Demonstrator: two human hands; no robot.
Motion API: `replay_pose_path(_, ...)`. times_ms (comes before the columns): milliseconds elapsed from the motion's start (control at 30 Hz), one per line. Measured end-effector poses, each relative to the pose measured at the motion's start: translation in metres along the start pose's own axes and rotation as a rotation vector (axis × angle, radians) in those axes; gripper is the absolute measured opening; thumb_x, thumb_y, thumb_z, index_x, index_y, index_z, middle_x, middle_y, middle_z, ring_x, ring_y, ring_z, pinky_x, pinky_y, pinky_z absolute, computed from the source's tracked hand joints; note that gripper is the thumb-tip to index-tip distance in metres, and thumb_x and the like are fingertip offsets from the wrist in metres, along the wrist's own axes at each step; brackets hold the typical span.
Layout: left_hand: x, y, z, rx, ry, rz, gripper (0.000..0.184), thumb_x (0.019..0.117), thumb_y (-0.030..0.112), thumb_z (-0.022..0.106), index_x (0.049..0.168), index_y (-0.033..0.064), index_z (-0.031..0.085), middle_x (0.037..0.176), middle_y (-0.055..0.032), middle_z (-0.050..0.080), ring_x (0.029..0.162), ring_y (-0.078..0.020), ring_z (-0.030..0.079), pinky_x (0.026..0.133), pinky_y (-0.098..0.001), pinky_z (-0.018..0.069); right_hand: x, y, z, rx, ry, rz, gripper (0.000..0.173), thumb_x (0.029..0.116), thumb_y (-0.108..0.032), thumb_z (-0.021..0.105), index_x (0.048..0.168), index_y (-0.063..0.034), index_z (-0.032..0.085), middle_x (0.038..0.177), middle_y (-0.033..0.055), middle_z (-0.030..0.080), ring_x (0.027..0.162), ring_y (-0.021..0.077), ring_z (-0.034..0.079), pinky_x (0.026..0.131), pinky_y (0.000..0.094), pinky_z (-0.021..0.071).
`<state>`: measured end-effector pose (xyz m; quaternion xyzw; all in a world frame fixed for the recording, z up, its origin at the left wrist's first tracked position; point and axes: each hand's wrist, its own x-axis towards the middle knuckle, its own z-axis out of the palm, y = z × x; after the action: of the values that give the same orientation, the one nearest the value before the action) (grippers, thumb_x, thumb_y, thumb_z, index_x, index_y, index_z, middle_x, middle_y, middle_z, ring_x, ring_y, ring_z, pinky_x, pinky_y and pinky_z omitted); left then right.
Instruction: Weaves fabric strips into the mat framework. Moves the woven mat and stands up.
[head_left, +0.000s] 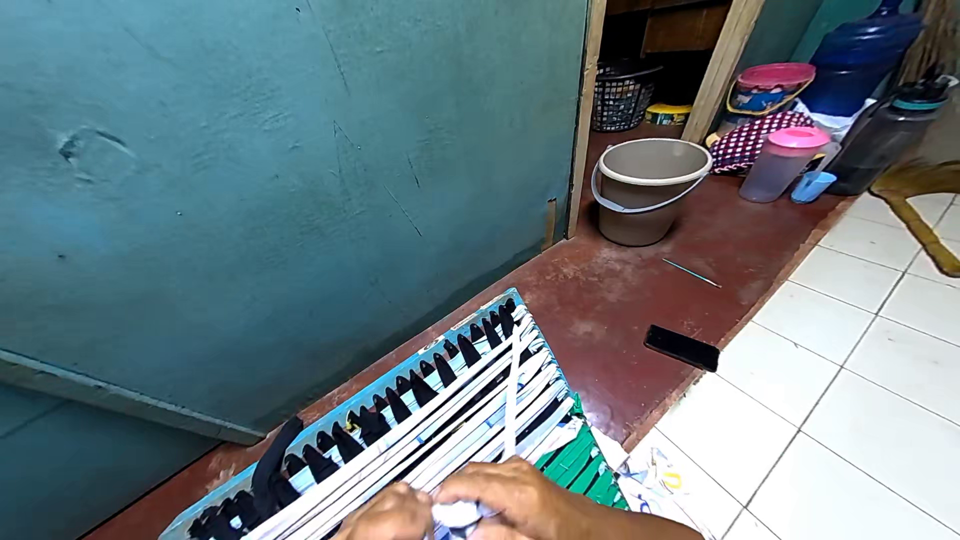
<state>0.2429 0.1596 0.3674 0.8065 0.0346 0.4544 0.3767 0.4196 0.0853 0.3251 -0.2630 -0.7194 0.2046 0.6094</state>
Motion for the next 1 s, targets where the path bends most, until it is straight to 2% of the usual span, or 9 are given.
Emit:
replay_pose_path(133, 0.017, -0.048, 0.035, -0.002, 0.070, -0.077, 0.018, 0.1072, 0.035, 0.052, 0.112, 0.0258, 0.067, 0.094, 0.0133, 0.070, 0.082, 0.0051, 0.065, 0.072, -0.0129, 0.0544, -0.021, 0.012, -0.030, -0.344, 0.060, 0.137, 0.029, 0.1053, -0.014, 0.051, 0.118, 0.0063, 0.068, 0.096, 0.0166, 0.075, 0.085, 0.0180, 0.073, 0.079, 0.0296, 0.0585)
replay_pose_path(233, 0.027, -0.094, 0.063, 0.169, 0.106, -0.212, 0.023, 0.0975, 0.011, 0.051, 0.107, 0.0010, 0.070, 0.099, -0.0039, 0.072, 0.075, -0.0007, 0.062, 0.066, -0.0171, 0.0525, -0.035, 0.043, -0.051, -0.611, 0.142, 0.312, 0.024, 0.0998, -0.010, 0.055, 0.107, 0.0023, 0.073, 0.088, 0.0152, 0.072, 0.075, 0.0250, 0.071, 0.069, 0.0394, 0.0594)
replay_pose_path(300, 0.036, -0.116, 0.079, 0.393, 0.043, -0.278, 0.030, 0.0900, -0.002, 0.047, 0.107, -0.0082, 0.071, 0.106, -0.0181, 0.073, 0.086, -0.0181, 0.070, 0.076, -0.0309, 0.0563, -0.039, 0.069, -0.068, -0.773, 0.199, 0.411, 0.020, 0.0964, -0.006, 0.057, 0.101, 0.0039, 0.073, 0.090, 0.0183, 0.071, 0.077, 0.0314, 0.072, 0.068, 0.0465, 0.0599)
replay_pose_path(367, 0.044, -0.131, 0.091, 0.481, -0.015, -0.270, 0.032, 0.0889, -0.008, 0.047, 0.109, -0.0106, 0.071, 0.111, -0.0228, 0.073, 0.102, -0.0302, 0.073, 0.091, -0.0414, 0.0574, -0.041, 0.092, -0.087, -0.820, 0.200, 0.444, 0.017, 0.0974, -0.004, 0.056, 0.098, 0.0051, 0.070, 0.107, 0.0205, 0.071, 0.092, 0.0338, 0.073, 0.075, 0.0482, 0.0601)
replay_pose_path(467, 0.064, -0.134, 0.100, 0.634, -0.235, -0.466, 0.037, 0.0979, -0.003, 0.045, 0.129, -0.0065, 0.065, 0.103, -0.0237, 0.073, 0.095, -0.0387, 0.072, 0.087, -0.0542, 0.0552, -0.038, 0.112, -0.105, -0.705, 0.108, 0.483, 0.023, 0.1008, -0.003, 0.051, 0.103, 0.0089, 0.070, 0.137, 0.0217, 0.064, 0.114, 0.0349, 0.070, 0.091, 0.0487, 0.0574)
replay_pose_path(600, 0.103, -0.123, 0.109, 0.866, -0.648, -0.831, 0.047, 0.1058, 0.009, 0.040, 0.152, 0.0133, 0.049, 0.119, -0.0222, 0.070, 0.113, -0.0409, 0.066, 0.095, -0.0570, 0.0501, -0.028, 0.119, -0.114, -0.698, -0.049, 0.582, 0.028, 0.1047, -0.008, 0.046, 0.110, 0.0064, 0.069, 0.137, 0.0196, 0.064, 0.114, 0.0361, 0.070, 0.091, 0.0538, 0.0549)
replay_pose_path(700, 0.113, -0.122, 0.116, 1.004, -0.796, -0.895, 0.046, 0.1071, 0.015, 0.040, 0.152, 0.0171, 0.049, 0.121, -0.0207, 0.069, 0.115, -0.0396, 0.066, 0.093, -0.0558, 0.0507, -0.027, 0.118, -0.109, -0.811, -0.055, 0.624, 0.027, 0.1041, -0.009, 0.047, 0.112, 0.0041, 0.069, 0.127, 0.0201, 0.069, 0.099, 0.0399, 0.073, 0.080, 0.0566, 0.0562)
replay_pose_path(867, 0.108, -0.123, 0.130, 1.170, -0.835, -0.915, 0.043, 0.1078, 0.013, 0.037, 0.148, 0.0039, 0.049, 0.117, -0.0237, 0.070, 0.112, -0.0403, 0.067, 0.090, -0.0527, 0.0523, -0.040, 0.128, -0.091, -0.948, 0.123, 0.583, 0.022, 0.0990, -0.004, 0.053, 0.101, 0.0044, 0.072, 0.122, 0.0200, 0.072, 0.083, 0.0389, 0.075, 0.068, 0.0533, 0.0588)
replay_pose_path(1000, 0.111, -0.123, 0.127, 1.098, -0.881, -0.966, 0.041, 0.1070, 0.016, 0.040, 0.144, 0.0022, 0.051, 0.122, -0.0238, 0.067, 0.117, -0.0399, 0.065, 0.095, -0.0542, 0.0509, -0.045, 0.132, -0.089, -0.930, 0.160, 0.542, 0.021, 0.0984, -0.003, 0.054, 0.101, 0.0051, 0.073, 0.123, 0.0203, 0.071, 0.092, 0.0382, 0.075, 0.074, 0.0523, 0.0597)
